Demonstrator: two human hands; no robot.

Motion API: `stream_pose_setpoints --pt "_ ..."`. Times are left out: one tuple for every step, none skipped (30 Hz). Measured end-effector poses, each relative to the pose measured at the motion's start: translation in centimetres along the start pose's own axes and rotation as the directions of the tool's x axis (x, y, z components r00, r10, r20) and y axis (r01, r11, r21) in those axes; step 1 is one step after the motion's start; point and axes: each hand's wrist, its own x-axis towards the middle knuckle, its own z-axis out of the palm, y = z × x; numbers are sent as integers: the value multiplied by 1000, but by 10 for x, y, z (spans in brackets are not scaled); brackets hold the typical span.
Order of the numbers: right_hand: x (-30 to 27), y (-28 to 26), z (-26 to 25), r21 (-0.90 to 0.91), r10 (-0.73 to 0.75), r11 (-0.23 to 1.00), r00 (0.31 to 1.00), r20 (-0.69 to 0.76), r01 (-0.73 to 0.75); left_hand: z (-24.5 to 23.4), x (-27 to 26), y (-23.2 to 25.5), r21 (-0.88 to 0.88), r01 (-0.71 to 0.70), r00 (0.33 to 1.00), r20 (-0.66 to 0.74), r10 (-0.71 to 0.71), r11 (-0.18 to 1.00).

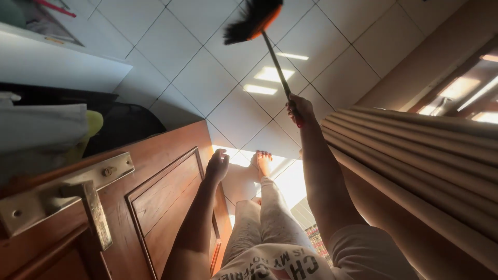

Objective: Tidying a room by sweeping the floor with a broom and organizing objects on shelves and tables.

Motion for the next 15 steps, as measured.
stream_pose_setpoints --pt "-15 14 -28 18 -7 1000 1000 -20 7 3 1 8 11 -13 1000 21 13 1000" --pt "-29 24 -54 131 -14 991 999 -33 18 7 6 19 15 -36 999 28 36 999" --pt "-44 35 -79 242 -22 970 999 -45 33 9 10 29 18 -59 998 36 59 998" --pt "-66 40 -89 251 -41 966 998 -57 54 16 16 40 21 -81 996 46 80 996" --pt "-88 47 -97 286 -71 955 996 -50 82 22 22 51 23 -131 990 54 130 991" --pt "-108 56 -104 317 -97 943 994 -40 105 28 27 60 23 -175 983 59 174 984" --pt "-120 50 -103 323 -111 939 993 -49 121 31 29 74 24 -191 980 67 190 981" --pt "-132 48 -103 346 -105 926 983 -153 152 35 28 85 9 -235 969 77 233 972" --pt "-143 46 -103 367 -95 911 962 -255 187 39 28 96 -7 -277 957 86 277 961" --pt "-141 34 -113 379 -97 904 960 -263 196 42 29 101 2 -287 953 98 286 958" --pt "-138 24 -124 401 -159 888 968 -195 226 45 31 106 -2 -329 939 109 328 944" --pt "-135 16 -134 425 -218 870 968 -125 251 47 30 108 -3 -365 924 118 363 931" --pt "-111 6 -149 437 -217 863 967 -133 253 45 29 108 7 -370 921 130 366 929" --pt "-88 -5 -165 578 -207 782 972 -113 234 44 27 108 19 -383 916 138 377 924" --pt "-65 -15 -181 703 -201 680 975 -91 206 43 25 107 30 -395 910 146 387 918"
